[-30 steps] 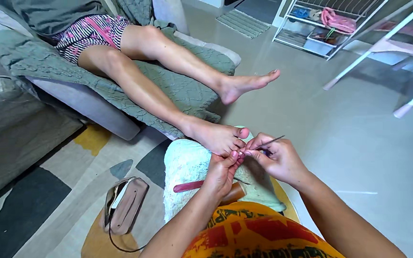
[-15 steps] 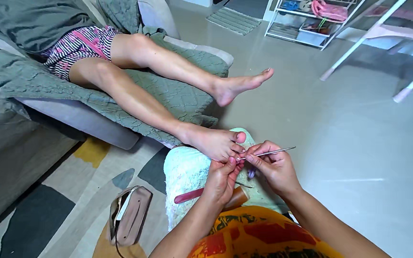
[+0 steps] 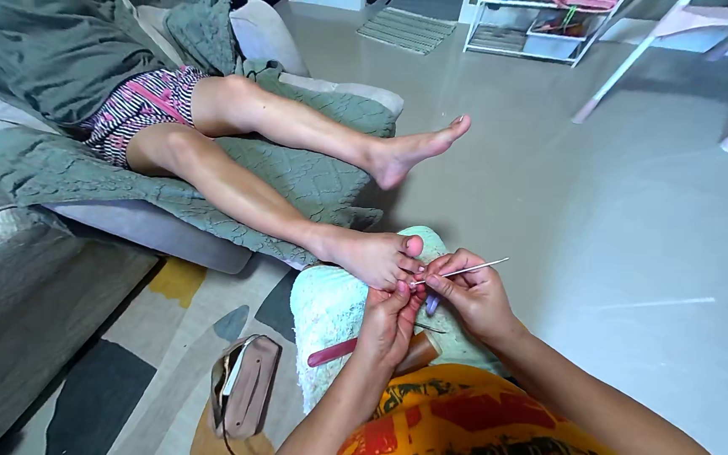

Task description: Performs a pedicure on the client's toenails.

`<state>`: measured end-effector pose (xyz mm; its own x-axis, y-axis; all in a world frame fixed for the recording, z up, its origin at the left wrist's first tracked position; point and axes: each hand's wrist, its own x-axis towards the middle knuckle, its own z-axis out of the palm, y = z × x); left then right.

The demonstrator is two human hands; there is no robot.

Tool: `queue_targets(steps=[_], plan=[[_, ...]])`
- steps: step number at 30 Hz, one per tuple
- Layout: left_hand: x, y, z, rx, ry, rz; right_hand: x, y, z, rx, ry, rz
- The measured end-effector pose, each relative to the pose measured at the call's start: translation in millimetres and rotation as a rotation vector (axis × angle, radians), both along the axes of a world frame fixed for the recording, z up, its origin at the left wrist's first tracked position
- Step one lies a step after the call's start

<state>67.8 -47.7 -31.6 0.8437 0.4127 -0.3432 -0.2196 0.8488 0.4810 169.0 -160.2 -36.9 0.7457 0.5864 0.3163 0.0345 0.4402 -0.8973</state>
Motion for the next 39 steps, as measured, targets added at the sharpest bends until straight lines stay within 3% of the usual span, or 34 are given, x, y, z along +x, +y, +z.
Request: queue_targets(steps=[24, 34, 39], plan=[[-1, 0, -2, -0.037, -0.027, 0.001, -5, 2, -3, 0.060, 0.141, -0.004], [-2, 0, -1, -0.038, -0.028, -0.013, -1, 4, 0, 0.027, 0.064, -0.005], [-3, 0, 3, -0.015, 0.025, -0.005, 3, -3, 14, -0.105, -0.103, 0.014]])
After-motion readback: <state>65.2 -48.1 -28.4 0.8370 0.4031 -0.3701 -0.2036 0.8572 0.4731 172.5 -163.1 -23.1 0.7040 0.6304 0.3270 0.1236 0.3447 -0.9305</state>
